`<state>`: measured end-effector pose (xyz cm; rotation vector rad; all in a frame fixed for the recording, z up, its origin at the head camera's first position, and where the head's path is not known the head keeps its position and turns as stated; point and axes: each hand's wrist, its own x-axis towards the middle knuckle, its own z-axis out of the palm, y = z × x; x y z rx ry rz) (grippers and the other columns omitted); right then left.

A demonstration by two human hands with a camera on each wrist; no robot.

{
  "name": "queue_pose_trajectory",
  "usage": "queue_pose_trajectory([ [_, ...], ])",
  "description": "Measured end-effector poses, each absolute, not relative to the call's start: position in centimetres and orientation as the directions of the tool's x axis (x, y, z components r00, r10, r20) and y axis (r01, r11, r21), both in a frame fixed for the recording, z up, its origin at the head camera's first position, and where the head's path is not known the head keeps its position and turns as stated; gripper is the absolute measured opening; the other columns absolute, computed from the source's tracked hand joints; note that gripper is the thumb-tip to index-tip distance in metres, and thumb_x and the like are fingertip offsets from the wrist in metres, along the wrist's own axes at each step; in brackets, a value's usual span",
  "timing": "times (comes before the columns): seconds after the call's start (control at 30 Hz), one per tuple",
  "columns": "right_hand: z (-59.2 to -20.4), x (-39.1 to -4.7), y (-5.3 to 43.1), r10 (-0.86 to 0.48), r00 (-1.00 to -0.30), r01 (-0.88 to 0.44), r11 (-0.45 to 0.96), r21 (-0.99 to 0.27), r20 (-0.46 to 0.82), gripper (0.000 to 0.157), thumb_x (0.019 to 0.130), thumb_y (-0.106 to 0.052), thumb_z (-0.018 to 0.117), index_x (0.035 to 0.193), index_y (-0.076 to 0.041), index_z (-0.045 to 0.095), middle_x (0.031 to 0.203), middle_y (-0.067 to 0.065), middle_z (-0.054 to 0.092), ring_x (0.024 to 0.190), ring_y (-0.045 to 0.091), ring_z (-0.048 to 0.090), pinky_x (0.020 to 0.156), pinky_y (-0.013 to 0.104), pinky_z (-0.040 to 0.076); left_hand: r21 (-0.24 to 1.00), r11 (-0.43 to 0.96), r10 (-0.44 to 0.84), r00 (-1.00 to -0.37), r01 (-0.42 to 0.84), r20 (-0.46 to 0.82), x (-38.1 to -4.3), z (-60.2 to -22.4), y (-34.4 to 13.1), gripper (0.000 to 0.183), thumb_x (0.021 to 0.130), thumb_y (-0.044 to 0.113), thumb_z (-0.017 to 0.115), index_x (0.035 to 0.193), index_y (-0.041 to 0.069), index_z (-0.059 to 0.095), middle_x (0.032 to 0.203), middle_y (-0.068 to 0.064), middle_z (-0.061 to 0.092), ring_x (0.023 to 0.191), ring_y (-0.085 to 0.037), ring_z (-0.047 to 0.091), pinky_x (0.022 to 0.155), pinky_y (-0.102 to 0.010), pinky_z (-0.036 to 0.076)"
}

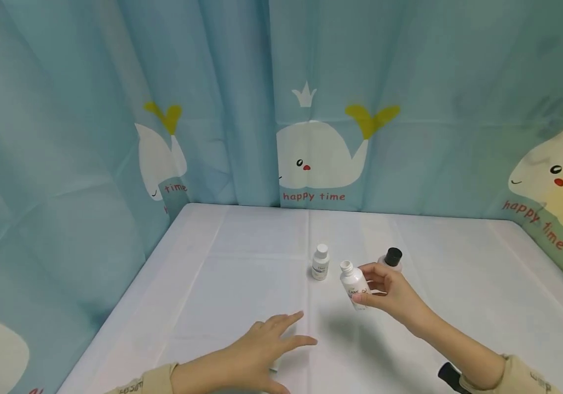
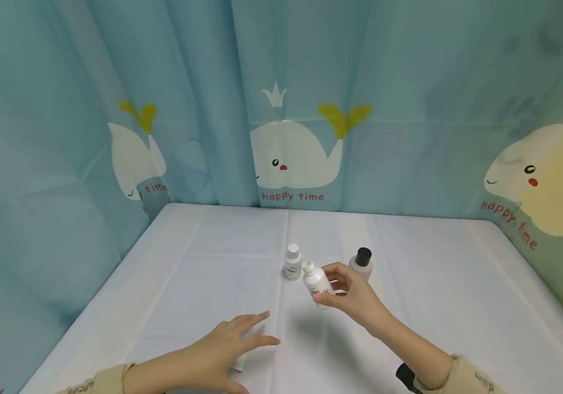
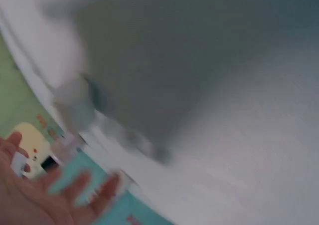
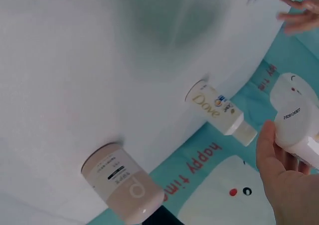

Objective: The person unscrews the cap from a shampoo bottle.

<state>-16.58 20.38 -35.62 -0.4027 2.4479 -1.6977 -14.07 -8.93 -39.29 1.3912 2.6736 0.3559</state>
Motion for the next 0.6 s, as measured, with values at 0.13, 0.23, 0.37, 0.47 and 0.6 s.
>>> queue_pose_trajectory([
  [0.13,-36.0,-17.0,20.6,-0.253,-0.967,-0.124,0.33,-0.936,0.039,0.048,0.081,-0.013,0.074,0.119,0.006,0.051,0.11,0.013,0.061,0.091,0.005,0.061,0.075,0.025,0.055,0.24,0.566,0.812,-0.584,0.789,0.005,-14.4,-40.4,-9.1,0.083,0.067,0.054,0.075,0.139,0.039,0.036,0.149,-0.004,0.034,0.127,-0.021,0.043,0.086,-0.038,0.049],
  [0.23,-36.1,-16.8,20.8,-0.228,-0.973,-0.105,0.33,-0.938,0.028,0.049,0.081,-0.011,0.073,0.12,0.006,0.05,0.108,0.009,0.061,0.09,0.006,0.061,0.075,0.025,0.055,0.256,0.582,0.802,-0.597,0.772,-0.021,-14.7,-40.5,-9.4,0.077,0.065,0.054,0.076,0.133,0.035,0.045,0.143,-0.003,0.041,0.124,-0.019,0.047,0.084,-0.036,0.051],
  [0.37,-36.4,-16.7,21.0,-0.208,-0.978,-0.102,0.333,-0.937,0.033,0.049,0.08,-0.01,0.074,0.12,0.006,0.05,0.104,0.003,0.06,0.089,0.005,0.061,0.073,0.025,0.055,0.284,0.605,0.787,-0.612,0.744,-0.071,-14.8,-40.4,-10.0,0.069,0.063,0.05,0.078,0.124,0.032,0.053,0.135,0.0,0.048,0.117,-0.016,0.05,0.083,-0.032,0.051],
  [0.47,-36.5,-16.7,21.1,-0.207,-0.978,-0.108,0.335,-0.936,0.038,0.049,0.08,-0.01,0.074,0.12,0.006,0.05,0.104,0.003,0.06,0.089,0.005,0.061,0.072,0.025,0.056,0.297,0.607,0.785,-0.615,0.737,-0.078,-14.9,-40.6,-10.3,0.066,0.063,0.046,0.079,0.122,0.03,0.055,0.129,0.002,0.05,0.11,-0.013,0.052,0.08,-0.028,0.05],
  [0.6,-36.4,-16.7,21.1,-0.212,-0.977,-0.106,0.339,-0.935,0.034,0.049,0.08,-0.01,0.074,0.12,0.005,0.05,0.105,0.005,0.061,0.089,0.005,0.061,0.073,0.025,0.056,0.323,0.612,0.777,-0.624,0.721,-0.079,-14.7,-40.8,-10.4,0.059,0.065,0.039,0.08,0.119,0.028,0.058,0.119,0.008,0.052,0.101,-0.007,0.051,0.08,-0.022,0.051],
])
